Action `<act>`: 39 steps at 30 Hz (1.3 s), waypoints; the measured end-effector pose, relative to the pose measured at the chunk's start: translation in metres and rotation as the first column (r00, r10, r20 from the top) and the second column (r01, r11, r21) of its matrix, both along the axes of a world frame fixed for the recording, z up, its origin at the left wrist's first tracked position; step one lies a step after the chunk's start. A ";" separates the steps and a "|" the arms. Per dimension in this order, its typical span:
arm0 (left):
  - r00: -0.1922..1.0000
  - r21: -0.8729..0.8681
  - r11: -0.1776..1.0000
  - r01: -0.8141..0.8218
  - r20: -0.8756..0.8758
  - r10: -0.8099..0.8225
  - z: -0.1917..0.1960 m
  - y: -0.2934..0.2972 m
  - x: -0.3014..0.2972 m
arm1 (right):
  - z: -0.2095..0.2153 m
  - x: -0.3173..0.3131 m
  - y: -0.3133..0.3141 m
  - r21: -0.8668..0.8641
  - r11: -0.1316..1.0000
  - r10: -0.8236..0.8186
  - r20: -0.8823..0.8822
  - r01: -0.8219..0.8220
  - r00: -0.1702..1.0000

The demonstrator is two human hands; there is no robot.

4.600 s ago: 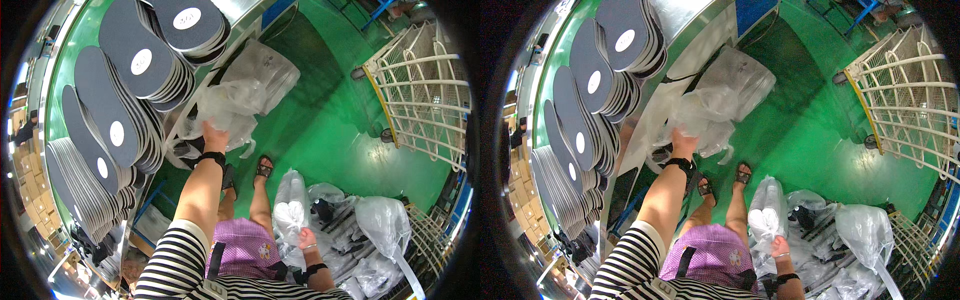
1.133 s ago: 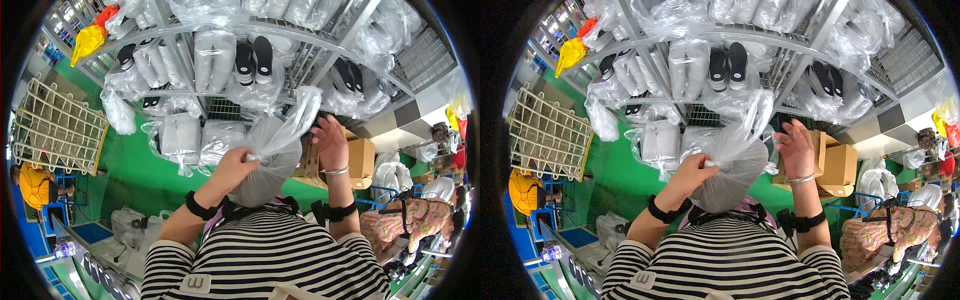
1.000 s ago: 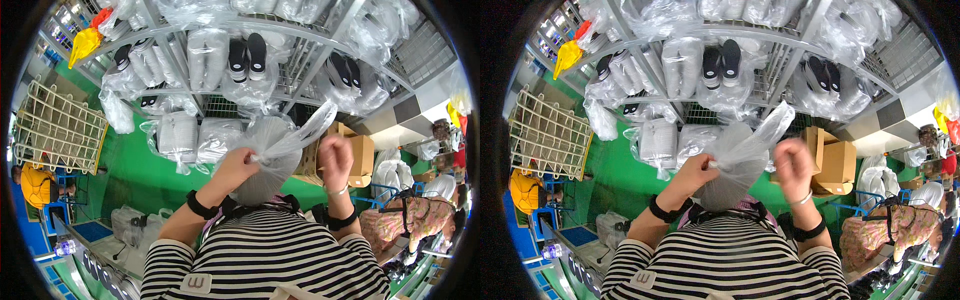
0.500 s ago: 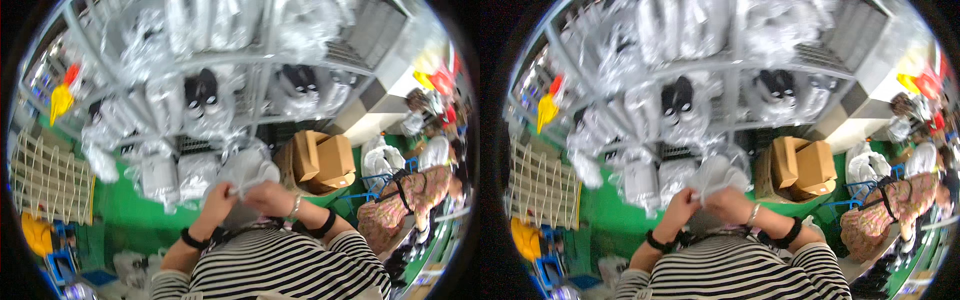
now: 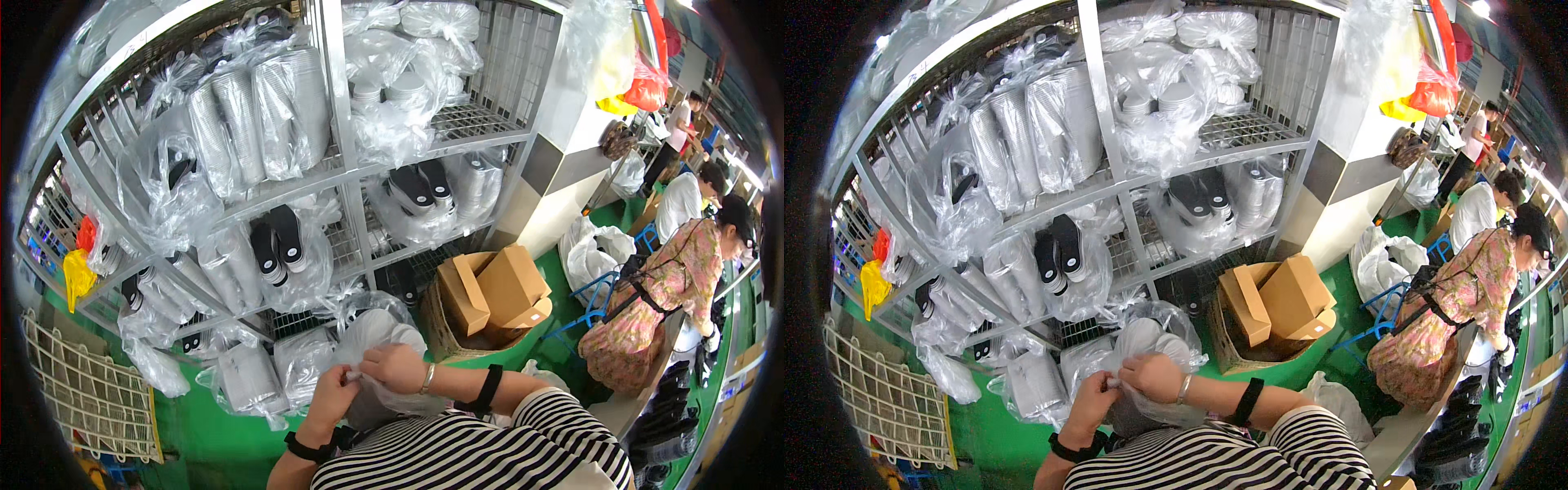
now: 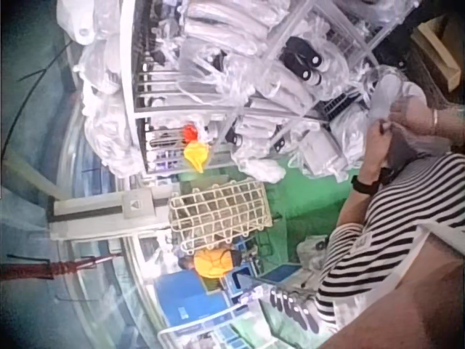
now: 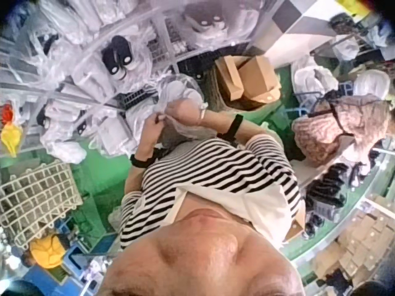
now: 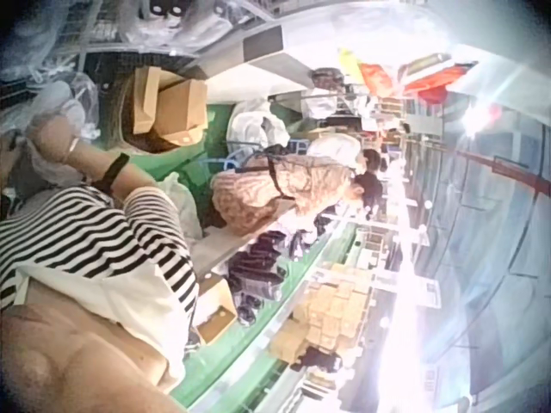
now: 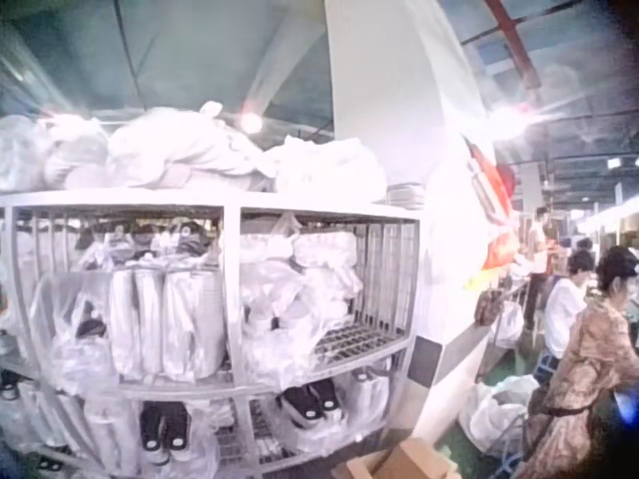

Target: Inserting white insoles into black and white sneakers on a factory conveyor belt.

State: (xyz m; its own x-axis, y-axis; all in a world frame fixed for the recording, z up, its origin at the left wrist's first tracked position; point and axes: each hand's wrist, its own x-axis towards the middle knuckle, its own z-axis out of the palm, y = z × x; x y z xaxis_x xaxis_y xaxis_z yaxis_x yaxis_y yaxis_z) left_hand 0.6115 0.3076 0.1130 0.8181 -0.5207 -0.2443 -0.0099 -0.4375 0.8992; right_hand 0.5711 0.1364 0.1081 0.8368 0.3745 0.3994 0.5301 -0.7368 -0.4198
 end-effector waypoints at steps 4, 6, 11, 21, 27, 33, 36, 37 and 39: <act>0.995 0.185 0.983 0.016 0.090 -0.034 0.004 -0.004 0.002 | -0.006 0.004 -0.009 -0.172 0.984 0.039 0.031 -0.033 0.999; 0.999 0.036 0.999 0.008 0.045 -0.009 0.001 -0.004 0.001 | -0.010 0.005 -0.013 -0.079 0.997 0.010 -0.005 -0.011 1.000; 0.997 -0.011 1.000 -0.028 0.078 0.029 -0.001 -0.004 -0.005 | 0.002 0.013 -0.036 0.718 0.529 0.226 -0.634 0.453 0.740; 0.996 -0.014 1.000 -0.010 0.093 0.011 0.013 -0.014 -0.014 | 0.007 0.022 -0.012 0.541 0.812 0.014 -0.391 0.218 0.920; 0.996 -0.033 0.999 -0.032 0.078 0.034 0.011 -0.011 -0.018 | 0.002 0.024 -0.014 0.662 0.596 0.020 -0.577 0.454 0.816; 0.992 -0.103 0.992 -0.071 -0.112 0.059 0.001 -0.007 -0.012 | 0.007 0.030 -0.024 0.659 0.483 0.210 -0.727 0.577 0.654; 0.992 -0.074 0.994 -0.085 -0.096 0.078 -0.002 -0.004 -0.013 | 0.018 0.020 -0.044 0.612 0.517 0.292 -0.783 0.598 0.549; 0.994 -0.020 0.996 -0.083 -0.070 0.082 -0.002 -0.003 -0.013 | 0.019 0.014 -0.048 0.575 0.650 0.298 -0.794 0.497 0.529; 0.992 -0.058 0.994 -0.089 -0.094 0.083 -0.002 -0.003 -0.014 | 0.019 0.001 -0.049 0.550 0.799 0.326 -0.736 0.244 0.593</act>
State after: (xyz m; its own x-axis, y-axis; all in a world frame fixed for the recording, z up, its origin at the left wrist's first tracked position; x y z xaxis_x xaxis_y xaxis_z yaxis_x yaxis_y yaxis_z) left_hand 0.5978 0.3051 0.1108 0.8363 -0.4656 -0.2894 0.1088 -0.3764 0.9201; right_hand 0.5725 0.0872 0.1270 0.8942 0.3699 -0.2522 -0.1869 -0.2035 -0.9611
